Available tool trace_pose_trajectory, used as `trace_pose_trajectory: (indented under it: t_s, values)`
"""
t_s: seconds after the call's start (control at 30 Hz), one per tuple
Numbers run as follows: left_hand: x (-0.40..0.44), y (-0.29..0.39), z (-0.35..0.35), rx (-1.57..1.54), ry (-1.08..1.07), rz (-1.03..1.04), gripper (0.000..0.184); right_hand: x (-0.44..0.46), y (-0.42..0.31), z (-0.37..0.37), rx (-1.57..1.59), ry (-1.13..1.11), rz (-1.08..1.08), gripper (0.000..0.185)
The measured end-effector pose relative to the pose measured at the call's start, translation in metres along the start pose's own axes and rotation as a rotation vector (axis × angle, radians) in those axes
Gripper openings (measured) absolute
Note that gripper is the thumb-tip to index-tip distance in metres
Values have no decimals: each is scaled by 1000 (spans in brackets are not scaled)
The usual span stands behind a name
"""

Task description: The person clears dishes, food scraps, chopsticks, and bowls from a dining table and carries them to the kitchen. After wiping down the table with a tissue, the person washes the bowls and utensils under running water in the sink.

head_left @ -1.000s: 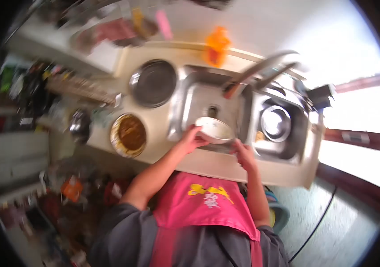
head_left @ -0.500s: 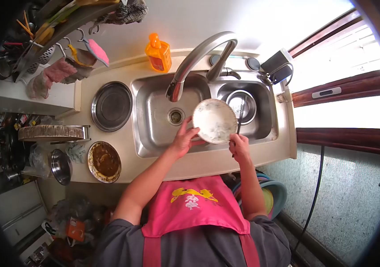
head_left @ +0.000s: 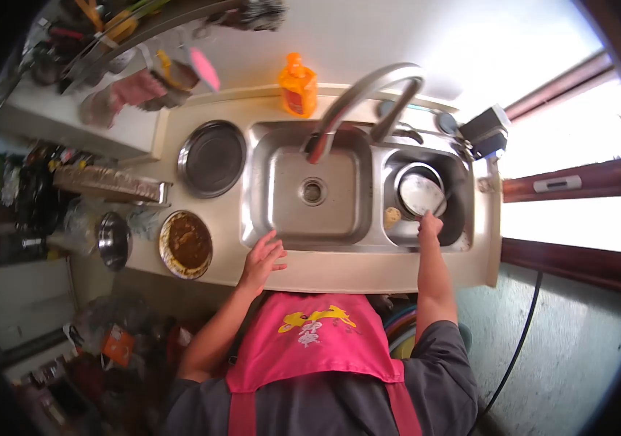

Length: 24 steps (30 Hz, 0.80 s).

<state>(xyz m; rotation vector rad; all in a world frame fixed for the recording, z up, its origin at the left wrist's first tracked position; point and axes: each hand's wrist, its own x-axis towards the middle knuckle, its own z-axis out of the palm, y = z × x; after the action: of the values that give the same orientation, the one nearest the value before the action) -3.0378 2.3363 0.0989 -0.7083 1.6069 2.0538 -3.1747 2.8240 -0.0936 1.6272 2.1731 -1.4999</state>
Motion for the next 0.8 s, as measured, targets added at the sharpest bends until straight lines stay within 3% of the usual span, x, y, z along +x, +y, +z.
trace_pose_trajectory:
  t_s: [0.13,0.2,0.33,0.4,0.47,0.53,0.6,0.67,0.8]
  values:
    - [-29,-12,-22,-135,115,-20,57,33,38,14,313,-117,79,31]
    - [-36,-17,-23,-183,138,-28,54,62,57,16,126,-210,6,35]
    - [-45,-24,-27,-155,118,-51,50,26,30,10,-67,-66,-49,38]
    - [-50,-24,-37,-124,92,-58,49,-10,9,3,-238,27,-179,42]
    - [-58,-29,-52,-113,69,-53,48,-13,28,16,-363,128,-579,40]
    - [-70,-33,-70,-134,77,-30,48,-115,-2,20,-423,114,-906,38]
    - [-83,-37,-93,-155,76,-15,48,-161,18,51,-375,-248,-813,36]
    - [-98,-44,-118,-182,70,3,48,-311,-3,64,-454,-416,-848,34]
    - [-147,-60,-216,-295,90,101,50,-431,79,125,-413,-449,-1065,26]
